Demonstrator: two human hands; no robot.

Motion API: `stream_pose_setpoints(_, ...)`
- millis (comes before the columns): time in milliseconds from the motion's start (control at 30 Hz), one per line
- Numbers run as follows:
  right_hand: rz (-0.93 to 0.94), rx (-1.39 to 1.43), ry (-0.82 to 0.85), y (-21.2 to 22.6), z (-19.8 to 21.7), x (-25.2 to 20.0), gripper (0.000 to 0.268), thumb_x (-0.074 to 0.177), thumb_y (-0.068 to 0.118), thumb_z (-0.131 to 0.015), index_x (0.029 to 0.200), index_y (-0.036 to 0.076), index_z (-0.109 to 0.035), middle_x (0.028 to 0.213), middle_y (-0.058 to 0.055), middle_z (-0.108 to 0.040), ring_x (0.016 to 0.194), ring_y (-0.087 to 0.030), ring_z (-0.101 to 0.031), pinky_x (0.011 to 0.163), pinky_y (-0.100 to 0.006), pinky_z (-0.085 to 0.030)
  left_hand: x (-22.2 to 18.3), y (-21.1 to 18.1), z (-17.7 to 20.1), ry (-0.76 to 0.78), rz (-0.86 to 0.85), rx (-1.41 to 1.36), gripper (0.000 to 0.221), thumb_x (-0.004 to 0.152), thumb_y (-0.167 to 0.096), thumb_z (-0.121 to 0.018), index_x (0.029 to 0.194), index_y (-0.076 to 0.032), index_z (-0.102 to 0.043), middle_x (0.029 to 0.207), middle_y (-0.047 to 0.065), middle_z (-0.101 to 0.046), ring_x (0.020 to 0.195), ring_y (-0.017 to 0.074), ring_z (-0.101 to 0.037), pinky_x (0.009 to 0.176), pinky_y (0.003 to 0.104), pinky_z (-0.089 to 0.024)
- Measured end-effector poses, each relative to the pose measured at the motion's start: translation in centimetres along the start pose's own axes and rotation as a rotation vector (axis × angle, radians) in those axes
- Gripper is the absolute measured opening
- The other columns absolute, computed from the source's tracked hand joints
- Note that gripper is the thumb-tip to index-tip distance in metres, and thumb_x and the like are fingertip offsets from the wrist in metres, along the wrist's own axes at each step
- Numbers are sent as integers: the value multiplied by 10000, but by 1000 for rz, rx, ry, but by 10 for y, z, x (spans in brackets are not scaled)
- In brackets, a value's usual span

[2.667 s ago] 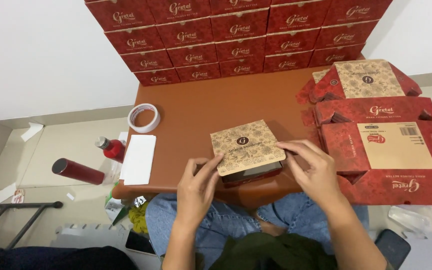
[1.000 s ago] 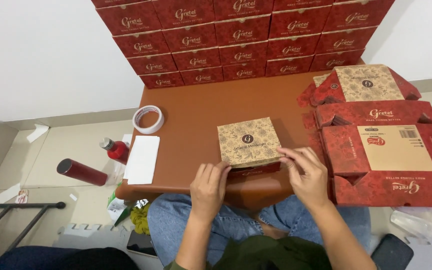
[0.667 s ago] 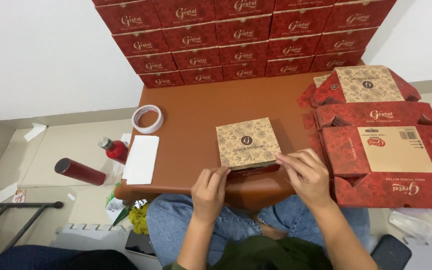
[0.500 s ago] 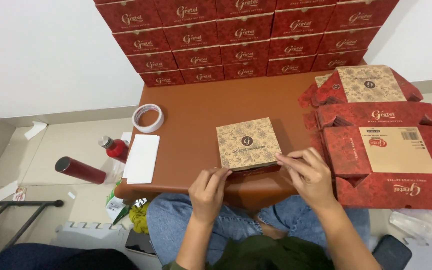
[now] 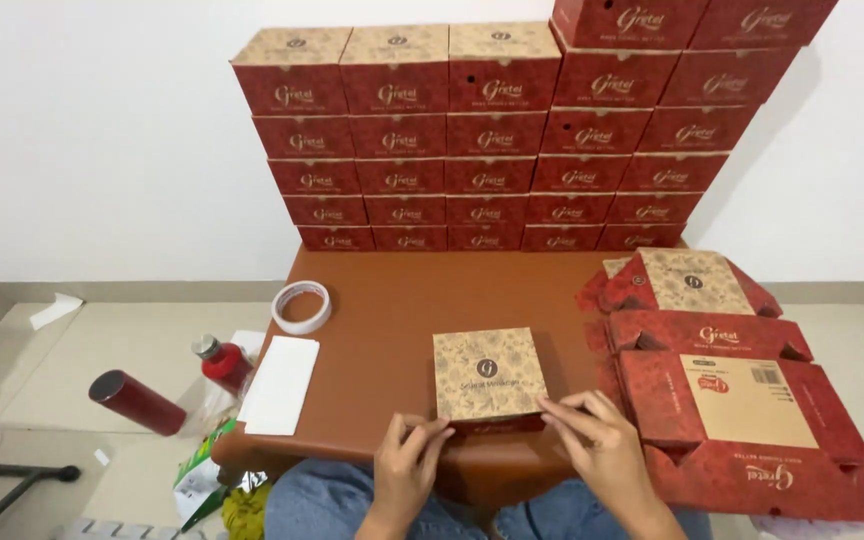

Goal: Folding flat cardboard sheets into boxes and stacking them.

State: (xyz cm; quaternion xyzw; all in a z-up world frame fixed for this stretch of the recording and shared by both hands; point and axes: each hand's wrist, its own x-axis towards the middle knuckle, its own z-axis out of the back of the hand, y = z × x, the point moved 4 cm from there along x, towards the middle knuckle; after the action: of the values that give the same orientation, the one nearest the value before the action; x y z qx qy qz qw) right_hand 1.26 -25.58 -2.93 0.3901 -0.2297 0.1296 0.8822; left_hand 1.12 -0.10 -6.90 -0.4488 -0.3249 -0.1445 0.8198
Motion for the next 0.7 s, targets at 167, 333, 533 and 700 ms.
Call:
stream_pose_setpoints(167,225,-218,-18,0,-7,-10,479,727,-8,-695,1175,155,-743,967,-12,-654,763,-153,-596,645,-264,-506,-5,9,-5,27,14,14,155,800,-68,-772,954,-75,-760,859,21,-627,574,105,-551,499,231,-483)
stream_pose_setpoints(333,377,-474,-47,-15,-21,-22,474,746,86,-707,1218,134,-699,1042,-42,-644,884,-187,-641,803,-306,-527,-8,22,-12,81,12,65,144,824,-99,-748,964,-118,-776,870,12,-643,606,109,-598,526,231,-530)
stream_pose_setpoints(533,239,-321,48,-71,-33,-29,491,761,86,-709,1235,213,-714,1236,2,-721,922,-144,-785,768,-288,-630,-19,40,-24,65,-26,203,703,839,-282,-795,1409,-32,-468,1141,162,-716,944,233,-765,778,343,-639)
stream_pose_setpoints(700,266,-146,35,-79,-36,-20,420,714,18,-727,1108,160,-762,1129,-42,-782,849,-105,-828,672,-185,-672,-25,61,-42,73,-71,310,500,820,-155,-789,1281,-29,-643,953,190,-781,791,223,-803,700,293,-674)
